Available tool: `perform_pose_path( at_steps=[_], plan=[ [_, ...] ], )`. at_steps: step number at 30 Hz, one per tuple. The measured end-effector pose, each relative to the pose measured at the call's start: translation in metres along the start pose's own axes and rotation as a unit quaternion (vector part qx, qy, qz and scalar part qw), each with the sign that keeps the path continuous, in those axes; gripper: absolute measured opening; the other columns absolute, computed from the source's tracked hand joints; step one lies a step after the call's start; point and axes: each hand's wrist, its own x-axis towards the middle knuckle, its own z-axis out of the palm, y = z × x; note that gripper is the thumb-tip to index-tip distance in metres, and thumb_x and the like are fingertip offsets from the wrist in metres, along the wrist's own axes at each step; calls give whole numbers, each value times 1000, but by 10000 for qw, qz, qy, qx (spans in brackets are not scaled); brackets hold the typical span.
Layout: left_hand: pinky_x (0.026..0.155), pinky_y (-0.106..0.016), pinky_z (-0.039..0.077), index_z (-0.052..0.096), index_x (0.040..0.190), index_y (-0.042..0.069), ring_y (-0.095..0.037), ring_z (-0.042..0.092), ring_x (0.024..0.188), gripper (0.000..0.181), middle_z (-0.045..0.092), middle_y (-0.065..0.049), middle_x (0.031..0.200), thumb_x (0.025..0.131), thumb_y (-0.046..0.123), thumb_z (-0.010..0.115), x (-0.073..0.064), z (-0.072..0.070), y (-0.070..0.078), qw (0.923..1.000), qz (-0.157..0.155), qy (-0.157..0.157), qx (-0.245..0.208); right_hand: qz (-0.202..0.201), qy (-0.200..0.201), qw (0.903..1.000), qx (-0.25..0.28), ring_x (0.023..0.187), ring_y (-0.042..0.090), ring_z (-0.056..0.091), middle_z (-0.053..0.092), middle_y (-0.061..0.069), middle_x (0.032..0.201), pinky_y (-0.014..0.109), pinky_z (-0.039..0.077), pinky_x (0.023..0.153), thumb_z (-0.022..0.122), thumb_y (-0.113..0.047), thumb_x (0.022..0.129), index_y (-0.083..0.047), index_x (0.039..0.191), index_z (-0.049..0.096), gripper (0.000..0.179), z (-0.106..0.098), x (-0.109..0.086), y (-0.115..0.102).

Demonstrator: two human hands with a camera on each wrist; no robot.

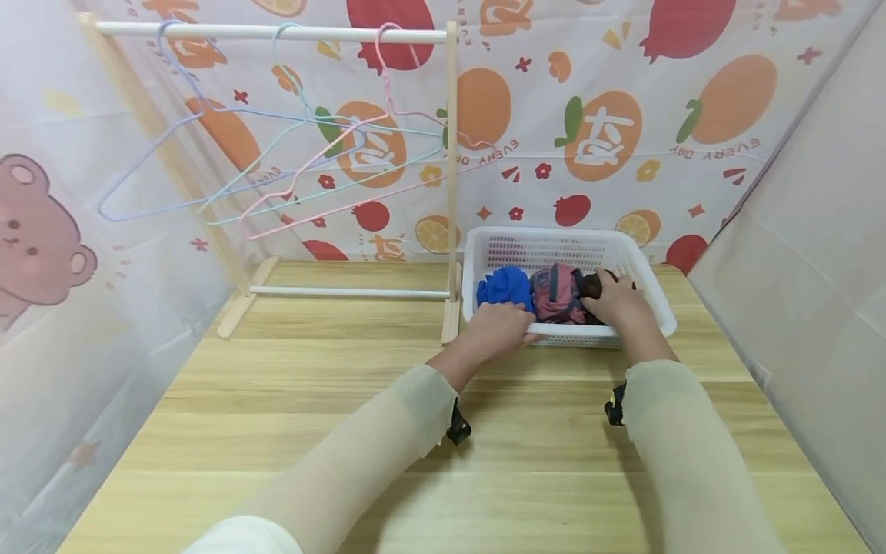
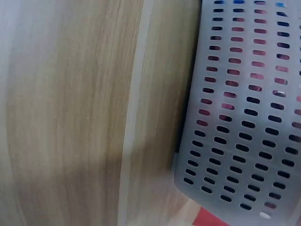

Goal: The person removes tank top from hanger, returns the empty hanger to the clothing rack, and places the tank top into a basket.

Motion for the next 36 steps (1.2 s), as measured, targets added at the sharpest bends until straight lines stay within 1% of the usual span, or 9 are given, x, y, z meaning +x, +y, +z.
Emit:
perform_pose_path(
  at_steps=[4,8,15,19,21,26,28,32,36],
  plan=[
    [72,-34,53,67,104,29,-11,62,85,50,69,8,101,95,68,37,1,0,1,10000,-79,-38,11,103,-180,9993,-304,125,70,26,9,44,147,73,33,98,44,-43,99,-8,157,5,78,4,7,-6],
    [69,-32,53,68,105,29,-11,60,80,49,69,7,98,95,68,39,1,0,2,9999,-128,-100,54,84,-310,9983,-495,125,69,27,10,46,146,72,31,101,40,-44,99,-5,156,7,77,6,12,-10],
    [63,-33,51,68,101,28,-12,57,73,51,67,7,89,94,69,38,1,-1,3,9997,-257,-10,26,175,-495,9977,-439,125,68,30,8,48,144,71,34,99,39,-46,98,-5,156,5,79,4,17,-14],
    [62,-32,50,68,98,28,-12,56,72,52,66,7,86,93,70,39,2,-2,3,9996,-288,-38,-45,275,-611,9968,-425,128,67,27,5,48,145,72,32,101,37,-50,98,-5,156,3,81,4,19,-15],
    [61,-32,50,68,96,28,-12,56,71,52,66,7,85,93,70,39,2,-2,3,9995,-300,-37,-43,313,-633,9966,-429,129,68,23,4,47,146,73,30,102,37,-52,98,-5,156,3,82,4,20,-14],
    [60,-32,49,66,94,26,-12,55,69,54,63,6,80,91,73,38,2,-3,4,9993,-368,-27,-16,329,-559,9967,-496,132,66,14,5,41,150,75,24,102,38,-59,96,-8,157,6,85,3,21,-14],
    [59,-32,49,65,93,26,-13,55,68,55,62,6,79,90,74,38,2,-4,4,9992,-401,-23,-32,334,-542,9967,-504,133,65,14,5,39,151,76,23,102,38,-60,96,-9,157,7,85,2,22,-14],
    [59,-31,48,66,95,26,-12,55,69,57,63,6,81,90,75,38,2,-3,5,9990,-449,-69,-48,351,-619,9964,-461,134,64,13,4,38,152,76,22,103,38,-60,96,-10,157,5,85,3,22,-14],
    [58,-30,48,67,96,27,-12,55,69,57,64,7,83,91,75,37,3,-2,5,9991,-415,-95,12,368,-655,9963,-414,134,65,12,3,40,151,77,22,102,37,-59,96,-10,157,4,85,4,21,-13]
  ],
)
